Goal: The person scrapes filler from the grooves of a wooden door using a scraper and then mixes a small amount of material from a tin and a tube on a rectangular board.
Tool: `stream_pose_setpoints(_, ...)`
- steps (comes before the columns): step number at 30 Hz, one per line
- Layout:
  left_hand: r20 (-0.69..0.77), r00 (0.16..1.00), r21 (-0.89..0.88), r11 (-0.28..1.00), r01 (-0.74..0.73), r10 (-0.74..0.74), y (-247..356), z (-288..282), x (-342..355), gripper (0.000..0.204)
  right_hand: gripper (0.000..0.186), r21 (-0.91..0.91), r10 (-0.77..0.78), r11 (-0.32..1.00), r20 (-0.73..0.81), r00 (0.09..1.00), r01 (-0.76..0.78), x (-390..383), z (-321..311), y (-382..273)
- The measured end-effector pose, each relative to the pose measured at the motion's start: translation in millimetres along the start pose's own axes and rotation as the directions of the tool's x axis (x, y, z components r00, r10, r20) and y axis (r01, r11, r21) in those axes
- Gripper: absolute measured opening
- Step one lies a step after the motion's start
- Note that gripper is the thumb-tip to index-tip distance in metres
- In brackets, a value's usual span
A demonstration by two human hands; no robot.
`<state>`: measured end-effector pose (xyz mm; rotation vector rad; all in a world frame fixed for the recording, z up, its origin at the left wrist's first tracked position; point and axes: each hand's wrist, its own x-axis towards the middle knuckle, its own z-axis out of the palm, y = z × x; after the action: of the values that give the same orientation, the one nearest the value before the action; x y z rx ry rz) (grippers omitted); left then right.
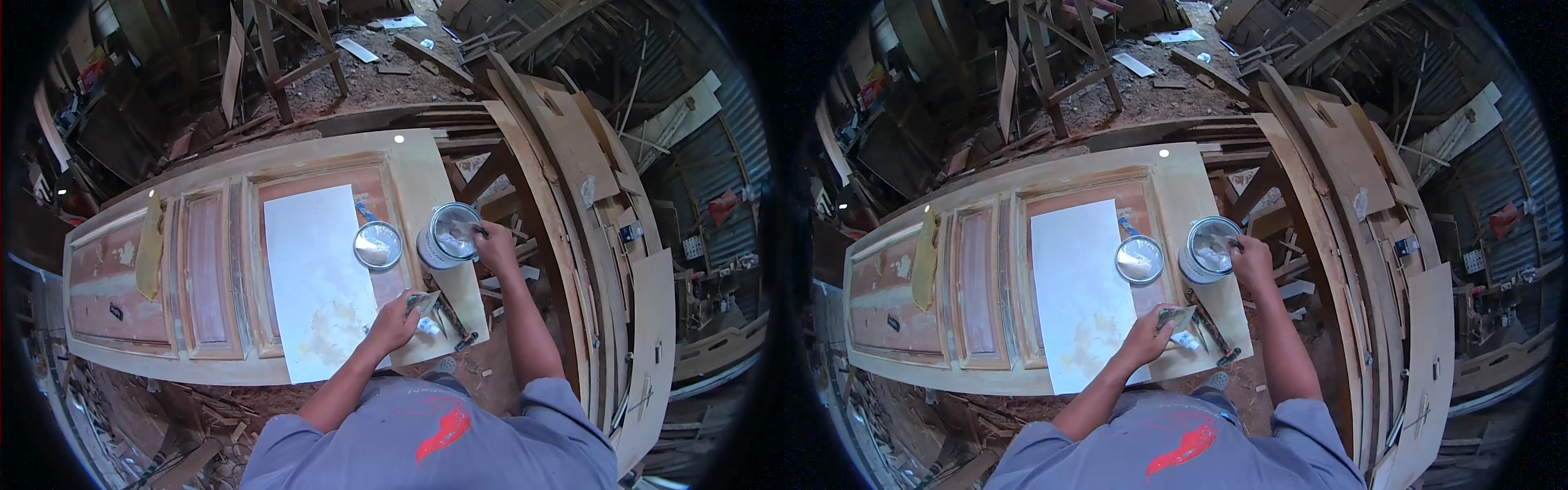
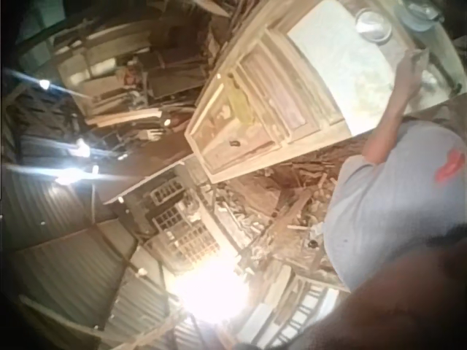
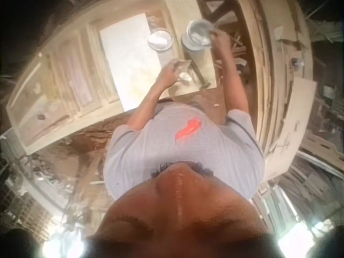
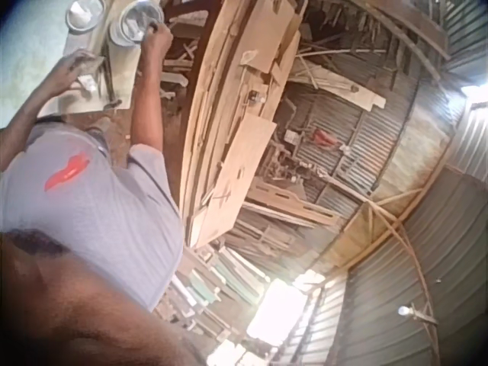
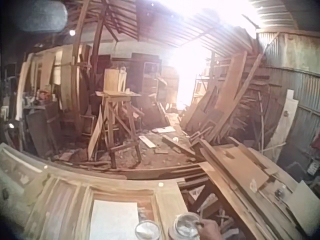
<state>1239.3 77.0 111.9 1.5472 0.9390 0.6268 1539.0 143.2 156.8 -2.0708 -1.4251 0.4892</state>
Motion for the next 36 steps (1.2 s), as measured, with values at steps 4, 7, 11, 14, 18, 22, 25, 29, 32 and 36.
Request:
stream_pose_setpoints(4, -0.102, 0.989, -0.024, 0.994, 0.103, -0.105, -42.4, -19.7, -11.8, 0.033, 0.025, -0.246, 0.048, 0.968, 0.005, 0.999, -0.046, 22.9, 22.1, -5.0)
stream_pose_setpoints(7, -0.184, 0.965, -0.072, 0.981, 0.178, -0.188, -61.3, -45.0, -16.2, 0.033, 0.025, -0.317, 0.002, 0.948, 0.018, 1.0, 0.004, 33.1, 34.2, 10.1)
stream_pose_setpoints(11, -0.157, 0.943, -0.114, 0.954, 0.277, -0.293, -59.7, -59.3, -12.0, 0.035, 0.027, -0.376, 0.004, 0.926, 0.078, 0.997, 0.025, 40.5, 48.3, 4.4)
stream_pose_setpoints(14, -0.151, 0.957, -0.086, 0.967, 0.238, -0.249, -52.6, -56.8, -5.7, 0.035, 0.027, -0.367, 0.04, 0.93, 0.175, 0.984, 0.028, 43.5, 59.4, -0.9)
stream_pose_setpoints(18, -0.204, 0.935, -0.101, 0.956, 0.276, -0.292, -68.6, -62.5, -9.9, 0.033, 0.027, -0.363, 0.116, 0.932, 0.332, 0.936, 0.013, 58.2, 62.3, 12.4)
stream_pose_setpoints(22, -0.408, 0.828, -0.151, 0.923, 0.354, -0.384, -149.1, -100.6, -33.6, 0.032, 0.029, -0.289, 0.093, 0.956, 0.442, 0.892, 0.043, 78.2, 59.6, 30.4)
stream_pose_setpoints(25, -0.602, 0.717, -0.142, 0.931, 0.336, -0.351, -156.2, -135.2, -45.1, 0.032, 0.024, -0.147, 0.147, 0.986, 0.571, 0.808, -0.076, 83.1, 49.4, 30.7)
stream_pose_setpoints(29, -0.768, 0.603, 0.313, 0.695, 0.648, -0.216, -174.7, -164.8, -56.3, 0.048, 0.013, 0.042, 0.23, 0.947, 0.602, 0.764, -0.318, 85.5, 39.8, 27.3)
stream_pose_setpoints(32, -0.852, 0.518, 0.349, 0.656, 0.67, -0.075, -178.7, -168.7, -58.4, 0.057, 0.009, 0.19, 0.307, 0.831, 0.628, 0.715, -0.523, 79.9, 28.0, 23.5)
stream_pose_setpoints(36, -0.846, 0.489, 0.236, 0.674, 0.7, -0.212, -171.0, -181.8, -64.1, 0.058, 0.008, 0.332, 0.305, 0.726, 0.63, 0.714, -0.602, 57.2, 20.5, 36.2)
